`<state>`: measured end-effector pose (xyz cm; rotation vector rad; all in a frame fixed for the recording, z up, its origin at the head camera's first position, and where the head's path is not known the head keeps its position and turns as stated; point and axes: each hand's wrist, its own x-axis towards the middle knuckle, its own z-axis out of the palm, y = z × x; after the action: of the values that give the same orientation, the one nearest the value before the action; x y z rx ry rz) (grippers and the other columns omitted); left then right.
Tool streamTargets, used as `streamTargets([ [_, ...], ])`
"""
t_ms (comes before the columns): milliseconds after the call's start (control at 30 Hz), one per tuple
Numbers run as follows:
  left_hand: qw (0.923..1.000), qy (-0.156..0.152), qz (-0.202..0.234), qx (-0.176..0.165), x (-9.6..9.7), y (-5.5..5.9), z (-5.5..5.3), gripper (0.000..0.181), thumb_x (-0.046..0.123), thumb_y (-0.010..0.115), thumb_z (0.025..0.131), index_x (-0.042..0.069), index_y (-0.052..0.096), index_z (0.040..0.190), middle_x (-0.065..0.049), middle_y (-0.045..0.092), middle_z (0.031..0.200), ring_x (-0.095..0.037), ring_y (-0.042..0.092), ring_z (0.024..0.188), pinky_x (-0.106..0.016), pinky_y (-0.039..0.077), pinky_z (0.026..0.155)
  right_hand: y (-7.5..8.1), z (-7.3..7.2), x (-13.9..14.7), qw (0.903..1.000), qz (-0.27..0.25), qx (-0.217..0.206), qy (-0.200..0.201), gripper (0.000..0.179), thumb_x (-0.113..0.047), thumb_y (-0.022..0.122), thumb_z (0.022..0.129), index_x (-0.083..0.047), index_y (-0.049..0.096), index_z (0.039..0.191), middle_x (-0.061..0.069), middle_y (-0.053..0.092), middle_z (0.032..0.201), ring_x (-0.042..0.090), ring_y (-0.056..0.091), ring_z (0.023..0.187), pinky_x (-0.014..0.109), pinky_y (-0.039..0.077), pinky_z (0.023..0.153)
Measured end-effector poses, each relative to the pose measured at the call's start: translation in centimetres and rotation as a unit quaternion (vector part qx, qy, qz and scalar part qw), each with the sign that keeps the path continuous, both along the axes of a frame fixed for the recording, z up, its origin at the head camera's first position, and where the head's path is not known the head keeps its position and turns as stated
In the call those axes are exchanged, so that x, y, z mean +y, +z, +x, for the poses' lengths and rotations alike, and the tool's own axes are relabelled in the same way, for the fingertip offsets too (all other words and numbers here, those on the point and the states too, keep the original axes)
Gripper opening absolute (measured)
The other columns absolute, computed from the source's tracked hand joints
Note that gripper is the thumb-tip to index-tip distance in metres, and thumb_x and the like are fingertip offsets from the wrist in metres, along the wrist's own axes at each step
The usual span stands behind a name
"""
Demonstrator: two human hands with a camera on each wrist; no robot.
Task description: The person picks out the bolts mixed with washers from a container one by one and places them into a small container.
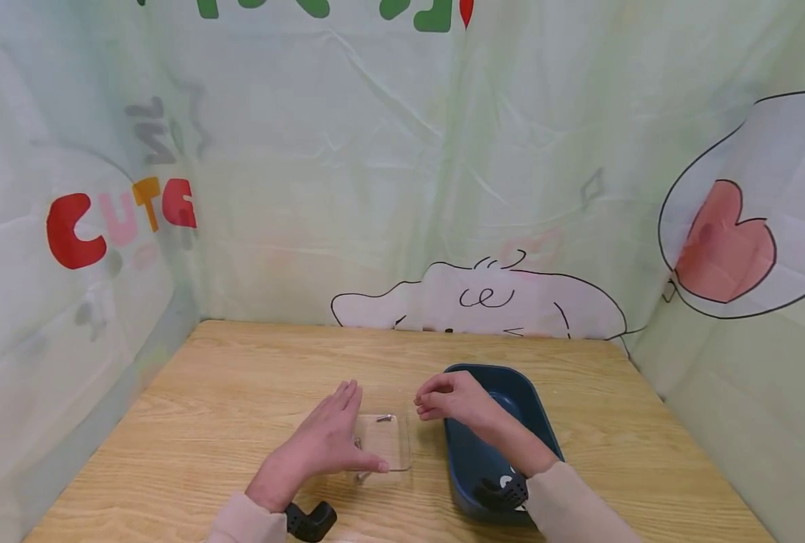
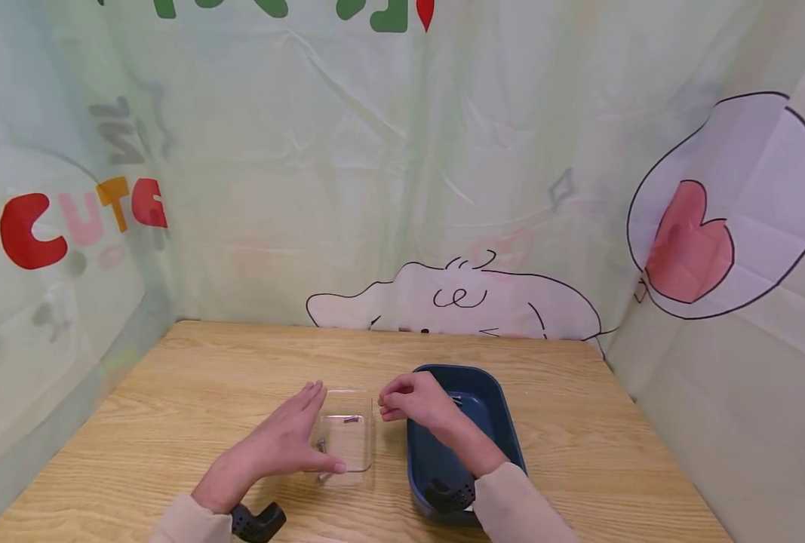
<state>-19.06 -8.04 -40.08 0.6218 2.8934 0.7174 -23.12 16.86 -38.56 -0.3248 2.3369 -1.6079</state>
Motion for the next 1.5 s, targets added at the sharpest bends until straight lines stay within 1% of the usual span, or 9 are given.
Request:
streamTargets([
  [133,1.0000,-0.009,0.000,0.001,0.9,0.0,-0.2,0.124,0.067,0.078,0.070,-0.006,0.024,0.154,-0.023,0.020,0.163,-0.037,0.019,0.152,-0.053,0.023,0.123,0.0,-0.1,1.1,0.9998,-0.010,-0.003,-0.020,0.024,-0.009,0.061,0.097,0.009,0.065,0.113,0.023,0.070,0.108,0.023,0.072,0.090,0.038,0.061,0.085],
  [300,0.9997,-0.024,-0.007,-0.003,2.0,0.1,-0.5,0.124,0.070,0.077,0.069,-0.003,0.024,0.155,-0.020,0.020,0.164,-0.034,0.018,0.153,-0.052,0.022,0.123,-0.2,-0.3,2.4,0.9989,-0.010,-0.009,-0.045,0.021,-0.009,0.061,0.097,0.006,0.067,0.111,0.025,0.069,0.111,0.028,0.072,0.093,0.038,0.060,0.086],
  [533,0.9989,-0.045,-0.011,0.000,3.3,0.4,-0.5,0.123,0.070,0.076,0.070,0.000,0.023,0.156,-0.016,0.019,0.165,-0.031,0.016,0.154,-0.051,0.022,0.124,-0.1,-0.3,3.7,0.9977,-0.022,-0.013,-0.064,0.024,-0.006,0.057,0.099,0.011,0.063,0.114,0.026,0.068,0.110,0.028,0.073,0.094,0.040,0.060,0.088],
  [700,0.9985,-0.050,-0.021,0.006,4.1,0.7,-0.4,0.124,0.071,0.076,0.069,0.001,0.023,0.156,-0.015,0.019,0.165,-0.030,0.016,0.154,-0.050,0.023,0.124,-0.1,-0.5,4.3,0.9964,-0.005,-0.010,-0.084,0.024,-0.006,0.056,0.099,0.010,0.064,0.115,0.021,0.070,0.108,0.027,0.072,0.094,0.038,0.060,0.087],
  [800,0.9979,-0.056,-0.031,0.013,4.6,0.7,-0.4,0.124,0.071,0.076,0.069,0.001,0.023,0.156,-0.015,0.019,0.165,-0.030,0.016,0.154,-0.048,0.024,0.123,-0.4,-0.6,4.6,0.9952,0.004,-0.010,-0.097,0.024,-0.006,0.056,0.099,0.010,0.064,0.115,0.021,0.070,0.108,0.027,0.072,0.094,0.037,0.060,0.086],
  [900,0.9967,-0.063,-0.045,0.022,5.3,0.7,-0.4,0.125,0.073,0.075,0.068,0.001,0.023,0.157,-0.014,0.020,0.165,-0.029,0.017,0.154,-0.046,0.025,0.123,-0.8,-0.8,5.1,0.9946,0.004,-0.009,-0.103,0.025,-0.005,0.056,0.098,0.012,0.063,0.115,0.024,0.069,0.109,0.028,0.072,0.094,0.038,0.060,0.086],
  [1100,0.9950,-0.079,-0.053,0.029,6.4,0.8,-0.3,0.124,0.077,0.070,0.070,0.003,0.022,0.157,-0.012,0.018,0.166,-0.027,0.017,0.154,-0.043,0.026,0.124,-1.3,-0.9,5.7,0.9926,0.019,-0.005,-0.120,0.025,-0.003,0.054,0.099,0.014,0.061,0.116,0.029,0.067,0.112,0.030,0.072,0.094,0.037,0.061,0.084],
  [1233,0.9946,-0.087,-0.050,0.026,7.0,0.8,-0.4,0.123,0.079,0.068,0.071,0.004,0.023,0.157,-0.011,0.019,0.166,-0.026,0.017,0.155,-0.044,0.025,0.124,-1.6,-1.1,6.0,0.9915,0.035,0.001,-0.125,0.025,-0.003,0.054,0.099,0.013,0.062,0.117,0.028,0.067,0.113,0.031,0.071,0.097,0.037,0.061,0.085],
  [1500,0.9934,-0.099,-0.055,0.018,8.1,0.5,-0.7,0.123,0.078,0.069,0.070,0.004,0.023,0.157,-0.011,0.021,0.166,-0.026,0.019,0.154,-0.044,0.026,0.123,-2.1,-1.5,6.5,0.9882,0.074,0.011,-0.134,0.025,-0.004,0.054,0.099,0.011,0.063,0.117,0.025,0.069,0.111,0.033,0.071,0.099,0.038,0.060,0.087],
])
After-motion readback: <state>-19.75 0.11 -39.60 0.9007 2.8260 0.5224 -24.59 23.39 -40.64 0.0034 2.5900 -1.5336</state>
